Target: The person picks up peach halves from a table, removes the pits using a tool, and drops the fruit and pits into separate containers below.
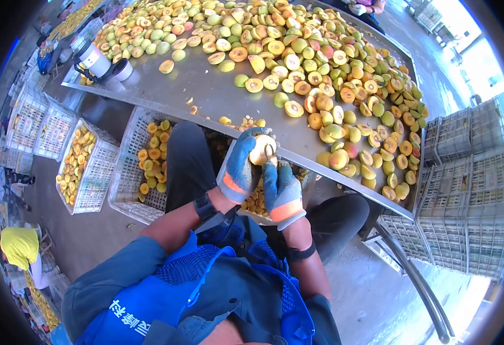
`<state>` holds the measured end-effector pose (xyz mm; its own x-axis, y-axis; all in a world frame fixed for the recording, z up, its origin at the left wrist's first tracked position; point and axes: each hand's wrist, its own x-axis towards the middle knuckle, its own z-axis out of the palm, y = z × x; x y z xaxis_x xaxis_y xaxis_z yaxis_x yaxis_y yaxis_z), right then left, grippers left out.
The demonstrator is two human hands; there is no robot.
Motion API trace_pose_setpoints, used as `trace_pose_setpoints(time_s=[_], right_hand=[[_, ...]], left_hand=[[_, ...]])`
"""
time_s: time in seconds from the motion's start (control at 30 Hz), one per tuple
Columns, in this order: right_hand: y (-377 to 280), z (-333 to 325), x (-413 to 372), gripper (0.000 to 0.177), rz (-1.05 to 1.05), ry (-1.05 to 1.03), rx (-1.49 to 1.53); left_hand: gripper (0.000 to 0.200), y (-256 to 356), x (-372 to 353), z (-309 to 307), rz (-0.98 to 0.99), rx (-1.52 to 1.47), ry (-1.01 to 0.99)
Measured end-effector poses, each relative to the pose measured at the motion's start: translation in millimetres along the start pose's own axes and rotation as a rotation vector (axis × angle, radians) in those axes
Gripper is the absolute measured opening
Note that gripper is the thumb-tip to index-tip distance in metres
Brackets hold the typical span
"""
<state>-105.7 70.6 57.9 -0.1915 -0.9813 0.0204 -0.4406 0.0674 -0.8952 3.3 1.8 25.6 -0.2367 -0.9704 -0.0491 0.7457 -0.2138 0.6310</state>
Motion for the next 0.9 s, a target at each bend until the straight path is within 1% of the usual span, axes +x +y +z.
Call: trace_pose_setpoints(time_s=[0.07, 0.1, 0.2, 0.23, 0.3, 0.33, 0.37, 0.47, 0.5, 0.6, 0.67, 0.73, 0.77, 0.87, 0.9], right_hand=[[-4, 1, -5, 0.025, 0.033, -0.007, 0.001], [2, 5, -8, 0.024, -0.016, 0.018, 0.043], [12, 18, -12, 0.025, 0.005, 0.034, 0.193], [17, 25, -12, 0.026, 0.046, 0.009, 0.346], [15, 30, -15, 0.028, 0.053, 0.013, 0.314], [9, 30, -16, 0.029, 0.058, 0.015, 0.298], [4, 24, -16, 0.032, 0.045, -0.017, 0.197], [3, 19, -14, 0.034, 0.05, -0.085, 0.089], [0, 16, -12, 0.033, 0.09, -0.125, 0.052], [2, 16, -13, 0.033, 0.048, -0.121, 0.072], [1, 13, -11, 0.037, 0.073, -0.17, 0.055], [2, 11, -11, 0.042, 0.103, -0.23, 0.045], [7, 13, -9, 0.041, 0.11, -0.25, 0.031], [29, 23, -9, 0.032, 0.154, -0.267, 0.351], [16, 15, -9, 0.029, 0.347, -0.358, 0.598]], left_hand=[[0.041, 3, -9, 6, 0.077, 0.142, 0.0], [0.041, 5, -12, 8, 0.116, 0.214, -0.001], [0.043, 1, -14, -13, 0.352, 0.731, -0.094], [0.042, -1, -17, -14, 0.214, 0.52, -0.046], [0.039, 0, -20, -17, 0.326, 0.798, -0.056], [0.037, -2, -21, -18, 0.356, 0.856, -0.043], [0.036, -3, -22, -20, 0.386, 0.913, -0.028], [0.034, -10, -19, -23, 0.358, 0.854, 0.03], [0.033, -10, -17, -24, 0.326, 0.841, 0.026], [0.025, -8, -16, -25, 0.226, 0.713, 0.024], [0.021, -5, -16, -22, 0.065, 0.399, 0.037], [0.02, 13, -23, 2, -0.186, -0.116, 0.077], [0.02, 12, -21, 2, -0.199, -0.144, 0.104], [0.022, 3, -14, -25, -0.111, 0.093, -0.175], [0.022, 2, -15, -26, -0.053, 0.193, -0.164]])
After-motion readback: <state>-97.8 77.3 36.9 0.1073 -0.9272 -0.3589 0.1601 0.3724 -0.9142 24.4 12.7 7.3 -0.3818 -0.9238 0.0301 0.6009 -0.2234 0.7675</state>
